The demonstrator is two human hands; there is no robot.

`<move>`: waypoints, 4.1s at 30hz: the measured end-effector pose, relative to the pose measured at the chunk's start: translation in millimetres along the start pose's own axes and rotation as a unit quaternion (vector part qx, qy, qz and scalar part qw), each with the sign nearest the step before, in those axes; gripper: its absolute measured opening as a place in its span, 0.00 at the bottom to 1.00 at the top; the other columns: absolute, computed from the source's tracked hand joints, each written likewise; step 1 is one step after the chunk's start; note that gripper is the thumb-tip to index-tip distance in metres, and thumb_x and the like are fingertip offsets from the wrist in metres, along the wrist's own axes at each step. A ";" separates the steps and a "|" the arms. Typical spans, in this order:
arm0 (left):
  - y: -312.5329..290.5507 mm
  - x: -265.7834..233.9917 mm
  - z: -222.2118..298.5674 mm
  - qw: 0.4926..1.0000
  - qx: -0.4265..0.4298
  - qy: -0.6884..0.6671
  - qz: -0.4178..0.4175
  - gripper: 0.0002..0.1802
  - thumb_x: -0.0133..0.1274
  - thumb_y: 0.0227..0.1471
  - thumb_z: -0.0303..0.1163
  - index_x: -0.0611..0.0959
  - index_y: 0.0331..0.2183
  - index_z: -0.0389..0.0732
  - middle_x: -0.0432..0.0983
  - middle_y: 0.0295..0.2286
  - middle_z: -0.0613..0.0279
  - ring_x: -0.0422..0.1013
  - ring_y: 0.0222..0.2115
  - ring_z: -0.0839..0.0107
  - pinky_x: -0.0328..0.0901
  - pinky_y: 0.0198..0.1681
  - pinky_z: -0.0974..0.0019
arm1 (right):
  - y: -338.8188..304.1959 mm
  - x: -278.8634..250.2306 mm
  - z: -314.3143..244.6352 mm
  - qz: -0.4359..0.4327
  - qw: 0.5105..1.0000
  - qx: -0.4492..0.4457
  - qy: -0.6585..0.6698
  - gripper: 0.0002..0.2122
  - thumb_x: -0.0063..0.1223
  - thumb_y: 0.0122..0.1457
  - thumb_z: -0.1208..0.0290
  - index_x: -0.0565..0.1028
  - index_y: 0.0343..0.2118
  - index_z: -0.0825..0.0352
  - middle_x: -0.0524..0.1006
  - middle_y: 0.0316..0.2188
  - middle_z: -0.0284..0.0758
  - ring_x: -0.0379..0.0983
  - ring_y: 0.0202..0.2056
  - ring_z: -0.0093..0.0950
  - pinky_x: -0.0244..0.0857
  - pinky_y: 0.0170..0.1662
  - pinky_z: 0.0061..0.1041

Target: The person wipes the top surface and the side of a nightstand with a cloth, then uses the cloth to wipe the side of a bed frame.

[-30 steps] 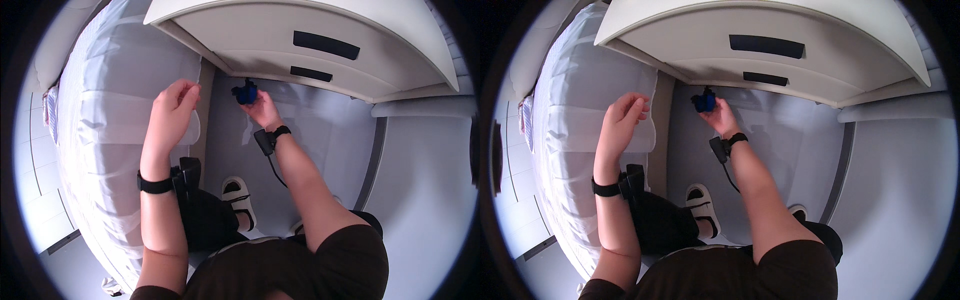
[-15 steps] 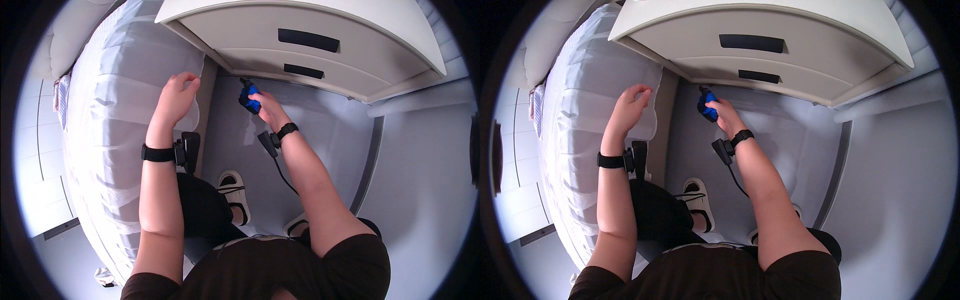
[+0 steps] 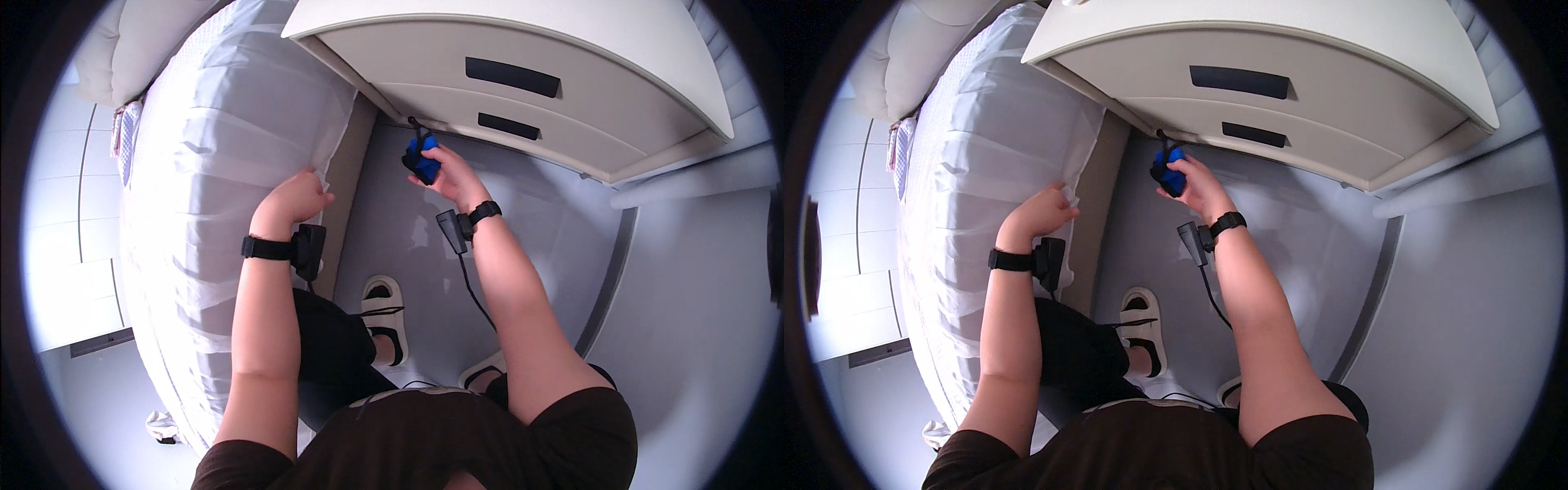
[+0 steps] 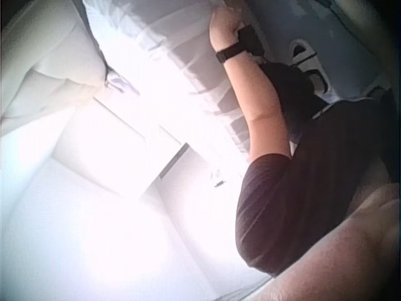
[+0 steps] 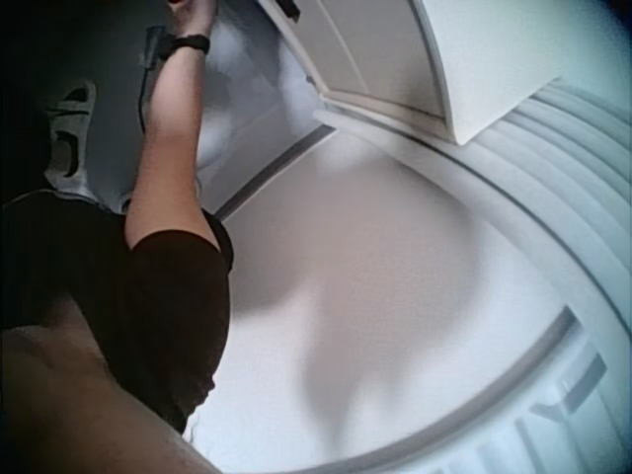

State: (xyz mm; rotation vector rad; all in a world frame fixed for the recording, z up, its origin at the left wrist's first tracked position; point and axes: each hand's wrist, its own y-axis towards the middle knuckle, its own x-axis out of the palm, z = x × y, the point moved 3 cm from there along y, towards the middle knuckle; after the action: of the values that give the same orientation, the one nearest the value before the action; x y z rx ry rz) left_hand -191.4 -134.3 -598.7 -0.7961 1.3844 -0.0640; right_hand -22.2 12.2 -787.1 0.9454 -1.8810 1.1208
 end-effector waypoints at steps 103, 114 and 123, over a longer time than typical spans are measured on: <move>-34.9 -81.5 -16.1 0.797 0.127 -0.584 0.087 0.16 0.44 0.61 0.41 0.76 0.42 0.39 0.76 0.37 0.63 0.71 0.40 0.76 0.62 0.45 0.72 | 63.8 85.1 146.9 0.106 0.822 -0.331 -0.452 0.21 0.36 0.65 0.67 0.57 0.56 0.77 0.50 0.62 0.54 0.46 0.62 0.49 0.41 0.64 0.33; -35.2 -84.0 -11.3 0.807 0.148 -0.563 0.103 0.17 0.43 0.61 0.40 0.76 0.43 0.39 0.76 0.38 0.62 0.71 0.41 0.75 0.62 0.46 0.72 | 93.4 67.1 114.7 0.174 0.859 -0.242 -0.416 0.21 0.39 0.63 0.65 0.61 0.53 0.78 0.58 0.57 0.56 0.54 0.58 0.50 0.49 0.60 0.35; -41.0 -85.0 -17.5 0.794 0.144 -0.579 0.117 0.17 0.42 0.61 0.40 0.76 0.44 0.39 0.76 0.39 0.60 0.71 0.42 0.73 0.61 0.46 0.71 | 23.4 141.5 135.6 0.107 0.760 -0.468 -0.438 0.15 0.39 0.62 0.73 0.63 0.48 0.78 0.61 0.52 0.55 0.58 0.52 0.52 0.53 0.56 0.39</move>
State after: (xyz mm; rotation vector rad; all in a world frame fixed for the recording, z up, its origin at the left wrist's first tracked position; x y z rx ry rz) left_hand -209.7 -131.8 -504.5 -0.2579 0.2566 0.3555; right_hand -136.6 -134.1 -720.5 0.6565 -2.8686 -0.3957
